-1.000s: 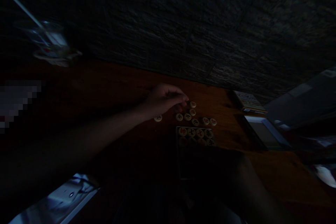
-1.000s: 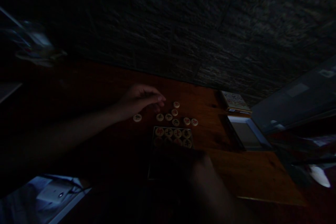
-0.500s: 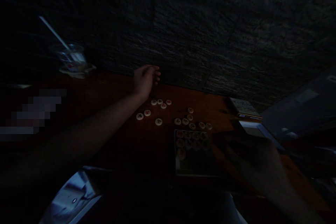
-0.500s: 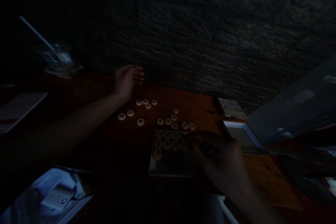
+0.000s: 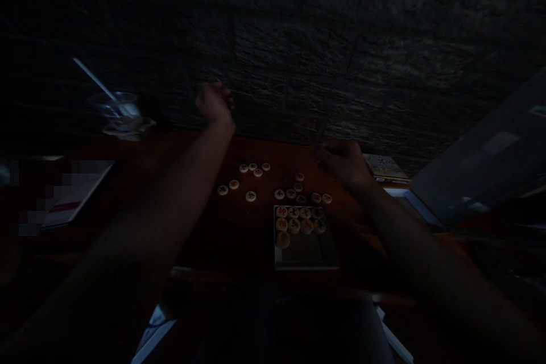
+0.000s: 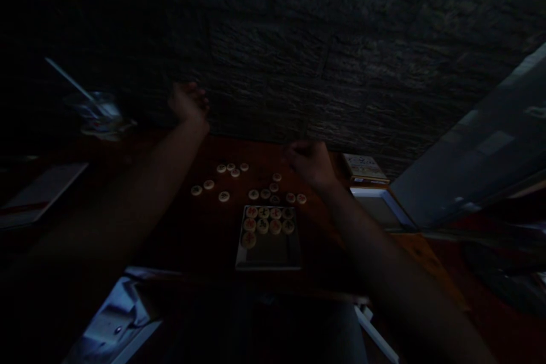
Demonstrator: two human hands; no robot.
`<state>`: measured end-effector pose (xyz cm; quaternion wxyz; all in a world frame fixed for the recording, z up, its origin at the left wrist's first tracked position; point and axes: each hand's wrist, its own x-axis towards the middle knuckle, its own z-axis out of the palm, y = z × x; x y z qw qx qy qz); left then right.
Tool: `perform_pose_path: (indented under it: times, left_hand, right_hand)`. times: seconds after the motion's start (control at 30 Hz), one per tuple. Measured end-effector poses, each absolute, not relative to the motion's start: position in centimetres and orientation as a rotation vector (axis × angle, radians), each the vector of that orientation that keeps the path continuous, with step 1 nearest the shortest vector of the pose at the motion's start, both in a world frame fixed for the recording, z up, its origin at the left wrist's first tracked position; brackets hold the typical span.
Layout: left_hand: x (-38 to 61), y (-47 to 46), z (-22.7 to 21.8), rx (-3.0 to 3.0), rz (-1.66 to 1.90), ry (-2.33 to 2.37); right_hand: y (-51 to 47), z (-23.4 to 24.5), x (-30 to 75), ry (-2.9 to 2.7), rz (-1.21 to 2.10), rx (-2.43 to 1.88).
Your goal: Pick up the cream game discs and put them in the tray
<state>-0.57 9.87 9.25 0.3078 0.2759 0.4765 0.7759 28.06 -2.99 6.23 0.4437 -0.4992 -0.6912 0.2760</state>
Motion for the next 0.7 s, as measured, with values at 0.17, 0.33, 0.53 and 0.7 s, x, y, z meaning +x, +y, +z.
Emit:
perform_pose_path:
  times: [0.17, 0.33, 0.53, 0.7]
  left_hand:
    - [0.9, 9.1, 8.3, 0.981, 2.122, 1.275]
    - [0.5, 4.5, 5.1, 1.724, 1.709, 1.203]
    - [-2.1, 1.9, 1.6, 2.281, 1.309, 1.367]
    - [-2.5, 1.7, 0.6, 2.431, 1.137, 1.362]
  right_hand:
    - [1.5, 3.5, 26.4, -1.704, 0.417, -1.332]
    - [1.2, 1.4, 28.3, -1.741, 0.286, -1.346]
    - [1.3, 0.9, 29.7, -1.767, 0.226, -1.412]
    - [1.4, 0.7, 29.4, -1.829, 0.191, -1.472]
